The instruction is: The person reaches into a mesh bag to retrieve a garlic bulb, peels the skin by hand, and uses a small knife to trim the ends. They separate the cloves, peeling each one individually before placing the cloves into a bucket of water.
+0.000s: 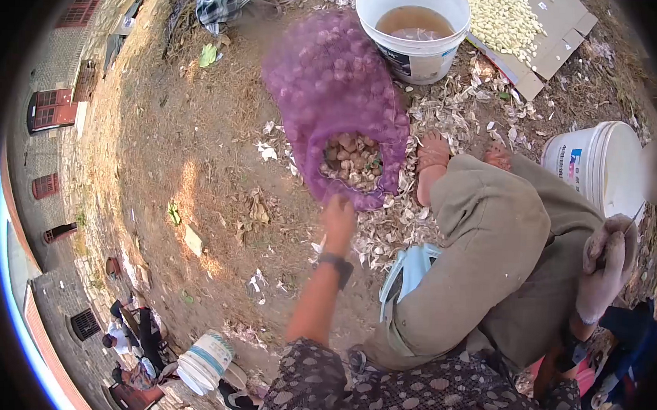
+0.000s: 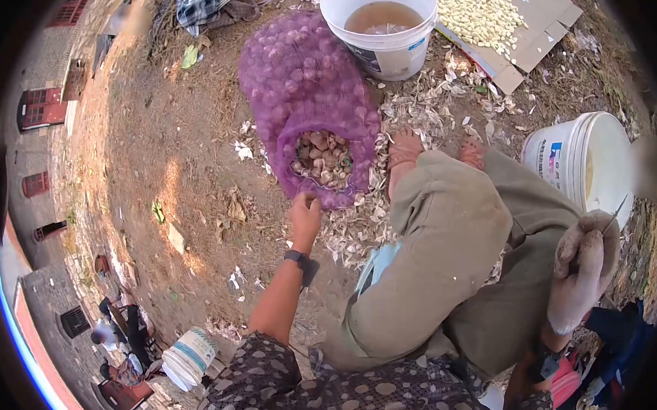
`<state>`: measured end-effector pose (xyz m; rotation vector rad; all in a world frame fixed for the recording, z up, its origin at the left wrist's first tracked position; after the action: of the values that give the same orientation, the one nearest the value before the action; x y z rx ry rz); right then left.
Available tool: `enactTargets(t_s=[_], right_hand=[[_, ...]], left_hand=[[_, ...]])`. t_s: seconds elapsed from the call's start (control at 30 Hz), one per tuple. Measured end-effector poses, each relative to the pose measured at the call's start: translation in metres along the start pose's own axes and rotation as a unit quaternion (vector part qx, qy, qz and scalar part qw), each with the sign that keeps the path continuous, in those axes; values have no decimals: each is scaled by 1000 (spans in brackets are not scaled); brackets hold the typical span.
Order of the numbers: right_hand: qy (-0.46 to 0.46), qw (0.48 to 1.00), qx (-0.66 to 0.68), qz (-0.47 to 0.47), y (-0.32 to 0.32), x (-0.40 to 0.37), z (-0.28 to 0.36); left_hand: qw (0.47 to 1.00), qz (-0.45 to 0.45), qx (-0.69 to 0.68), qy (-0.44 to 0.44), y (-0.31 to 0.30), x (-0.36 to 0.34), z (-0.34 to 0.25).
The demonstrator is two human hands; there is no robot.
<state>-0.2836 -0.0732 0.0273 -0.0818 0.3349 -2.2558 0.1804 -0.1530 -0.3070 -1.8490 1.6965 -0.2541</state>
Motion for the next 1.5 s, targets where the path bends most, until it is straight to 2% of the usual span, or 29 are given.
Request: enactTargets(t_s=[0.07, 0.13, 0.17, 0.23, 0.27, 0.3, 0.37, 0.43, 0.53, 0.63, 0.73, 0.77, 0.8, 0.87, 0.93, 1.03, 1.1, 1.13, 1.2, 1.3, 1.37, 1.47, 1.5], right_hand=[[-4, 1000, -13, 1, 3, 16, -12], [12, 998, -21, -63, 8, 29, -15], [20, 1000, -12, -21, 0, 35, -20], [42, 998, -17, -37, 3, 44, -23], [54, 998, -29, -27, 1, 48, -24], [55, 994, -73, -56, 2, 50, -27], [55, 978, -163, -114, 10, 50, -30], [68, 975, -181, -109, 12, 50, -36], [71, 972, -200, -99, 5, 51, -39], [58, 976, -194, -83, 4, 53, -32], [41, 987, -138, -73, 19, 47, -27], [36, 988, -129, -74, 25, 44, -22], [30, 990, -117, -75, 28, 42, -19], [14, 994, -94, -46, 25, 34, -17], [3, 999, -49, -22, 23, 24, -13], [4, 999, 39, -2, 26, 2, -2], [8, 994, 101, 38, 23, -15, 2], [11, 990, 132, 58, 22, -24, 5], [10, 992, 110, 65, 20, -47, 11], [8, 996, 50, 74, 10, -72, 25], [26, 996, 36, 82, -3, -84, 27], [43, 994, 34, 95, -24, -105, 26], [44, 993, 41, 102, -31, -112, 25]], left_hand=[[1000, -13, -6, 24, 13, 20, -3], [999, -13, 2, 31, 24, 47, -1], [1000, -9, 12, 27, 28, 65, 6], [998, -2, 42, 40, 35, 97, 13], [999, 5, 19, 39, 36, 112, 14], [999, 13, -2, 38, 36, 126, 13], [999, -6, -32, 21, 45, 152, 13], [997, -62, -49, -8, 63, 180, 23], [998, -21, -60, -18, 81, 219, 56], [975, -191, -41, 110, 100, 210, 32], [969, -196, -126, -80, 85, 176, 0], [957, -166, -178, -155, 79, 177, 32], [915, -148, -304, -219, 66, 165, 18], [774, -94, -535, -327, 29, 118, -21], [676, -77, -666, -306, 8, 85, -22], [586, 42, -764, -266, -36, 30, -18], [632, 25, -739, -232, -56, -3, -40], [632, 25, -744, -214, -67, -19, -57], [633, 24, -753, -177, -89, -50, -96], [642, 73, -761, -66, -126, -85, -172], [668, 108, -736, 17, -146, -105, -220], [729, 200, -647, 98, -154, -135, -279], [711, 259, -643, 123, -147, -143, -289]])
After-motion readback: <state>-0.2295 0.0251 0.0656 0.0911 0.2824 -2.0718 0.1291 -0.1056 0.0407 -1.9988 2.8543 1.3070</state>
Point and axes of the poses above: each hand's wrist, its own x-axis towards the middle knuckle, its own y-axis out of the palm, z = x × y, the point moved 1 cm from there along x, towards the middle knuckle, and after that the axes turned 10 degrees about -x, right-handed, at the moved point
